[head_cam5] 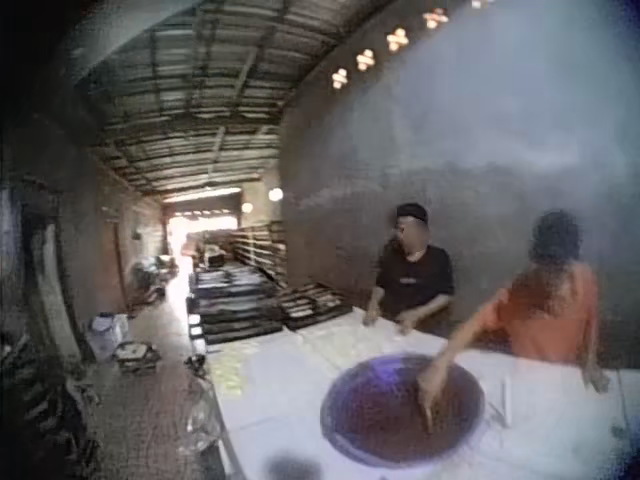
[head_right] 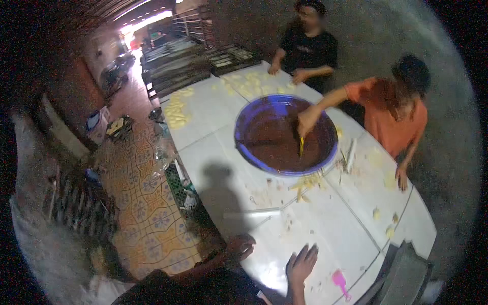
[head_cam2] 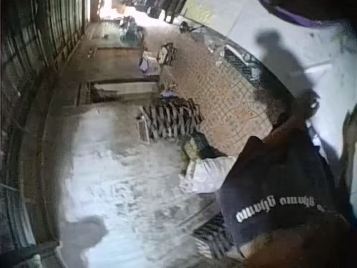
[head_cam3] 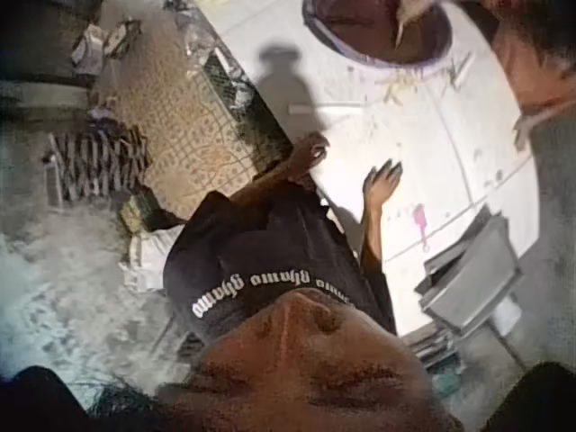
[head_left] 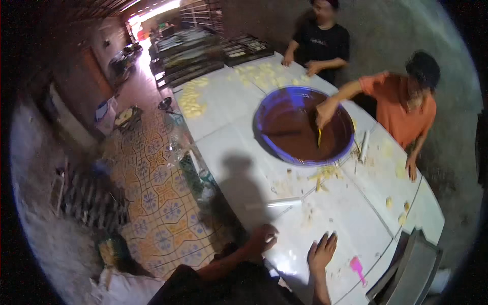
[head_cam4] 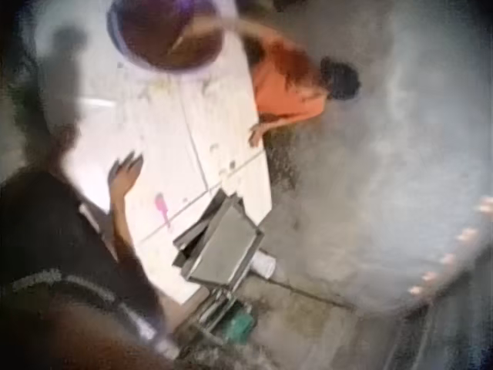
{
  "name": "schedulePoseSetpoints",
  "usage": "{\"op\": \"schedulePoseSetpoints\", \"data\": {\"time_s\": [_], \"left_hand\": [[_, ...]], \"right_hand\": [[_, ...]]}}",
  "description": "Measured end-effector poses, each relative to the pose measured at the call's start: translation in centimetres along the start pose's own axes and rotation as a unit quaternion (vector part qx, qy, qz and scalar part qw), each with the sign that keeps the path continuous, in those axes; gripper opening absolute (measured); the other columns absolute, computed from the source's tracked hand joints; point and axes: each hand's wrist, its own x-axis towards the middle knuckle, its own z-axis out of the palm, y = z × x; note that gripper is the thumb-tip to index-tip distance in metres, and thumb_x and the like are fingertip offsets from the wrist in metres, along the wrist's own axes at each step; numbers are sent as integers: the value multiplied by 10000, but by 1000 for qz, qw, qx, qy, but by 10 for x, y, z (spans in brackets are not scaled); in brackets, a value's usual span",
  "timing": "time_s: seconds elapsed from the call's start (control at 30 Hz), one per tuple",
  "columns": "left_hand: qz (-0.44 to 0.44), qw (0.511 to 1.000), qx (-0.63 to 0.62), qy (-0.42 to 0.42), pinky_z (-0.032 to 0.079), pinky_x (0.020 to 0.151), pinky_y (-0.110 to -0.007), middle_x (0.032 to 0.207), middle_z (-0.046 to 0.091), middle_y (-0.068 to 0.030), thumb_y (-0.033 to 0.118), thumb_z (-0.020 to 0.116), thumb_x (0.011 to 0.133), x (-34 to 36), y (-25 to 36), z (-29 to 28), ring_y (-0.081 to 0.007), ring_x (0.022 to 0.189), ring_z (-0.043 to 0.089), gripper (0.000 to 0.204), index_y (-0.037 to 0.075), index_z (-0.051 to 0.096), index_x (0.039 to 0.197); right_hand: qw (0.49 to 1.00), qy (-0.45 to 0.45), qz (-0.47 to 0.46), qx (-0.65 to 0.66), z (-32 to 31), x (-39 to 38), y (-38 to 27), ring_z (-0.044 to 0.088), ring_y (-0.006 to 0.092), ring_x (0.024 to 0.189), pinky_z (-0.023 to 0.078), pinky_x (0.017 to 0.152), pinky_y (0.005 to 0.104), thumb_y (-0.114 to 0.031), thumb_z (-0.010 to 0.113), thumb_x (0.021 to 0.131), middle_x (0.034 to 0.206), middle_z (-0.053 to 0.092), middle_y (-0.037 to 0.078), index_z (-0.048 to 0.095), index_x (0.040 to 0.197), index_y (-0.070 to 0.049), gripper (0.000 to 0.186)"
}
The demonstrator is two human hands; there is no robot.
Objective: The person flattens dough pieces with a roller, adds chocolate filling using a spatula, rolls the dough by hand, and places the shaped rolls onto a baking tray.
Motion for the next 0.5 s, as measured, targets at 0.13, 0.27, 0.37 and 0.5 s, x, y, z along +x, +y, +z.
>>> {"op": "schedulePoseSetpoints", "data": {"time_s": [0.13,0.27,0.37,0.5], "left_hand": [[-243,939,-239,-41,529,821,-437,1009,726,-86,257,665,947,38,-3,-96,-245,991,660,238,80,740,1088],[-132,961,-17,244,536,838,-402,1064,719,-128,232,607,976,96,-107,-221,-236,952,677,261,6,700,1068],[-255,895,-72,359,505,959,-395,1232,669,-148,227,579,1015,158,-204,-297,-250,1099,637,318,-18,647,1207],[-171,906,-21,387,380,1148,-383,1479,482,-143,239,546,1045,175,-422,-404,-245,1358,461,497,-26,415,1445]], "right_hand": [[914,-65,103,387,-35,22,-99,647,239,929,498,929,344,-116,650,890,941,687,158,657,1182,96,361],[868,-218,11,445,-10,86,-175,687,163,985,549,865,312,-20,614,944,1019,745,114,681,1200,26,268],[858,-257,-28,444,49,173,-251,677,192,1075,525,938,323,-71,662,939,1137,733,140,696,1151,27,237],[791,-282,-208,502,147,301,-414,673,227,1124,515,967,340,-115,667,959,1188,724,137,678,1198,-18,258]]}}
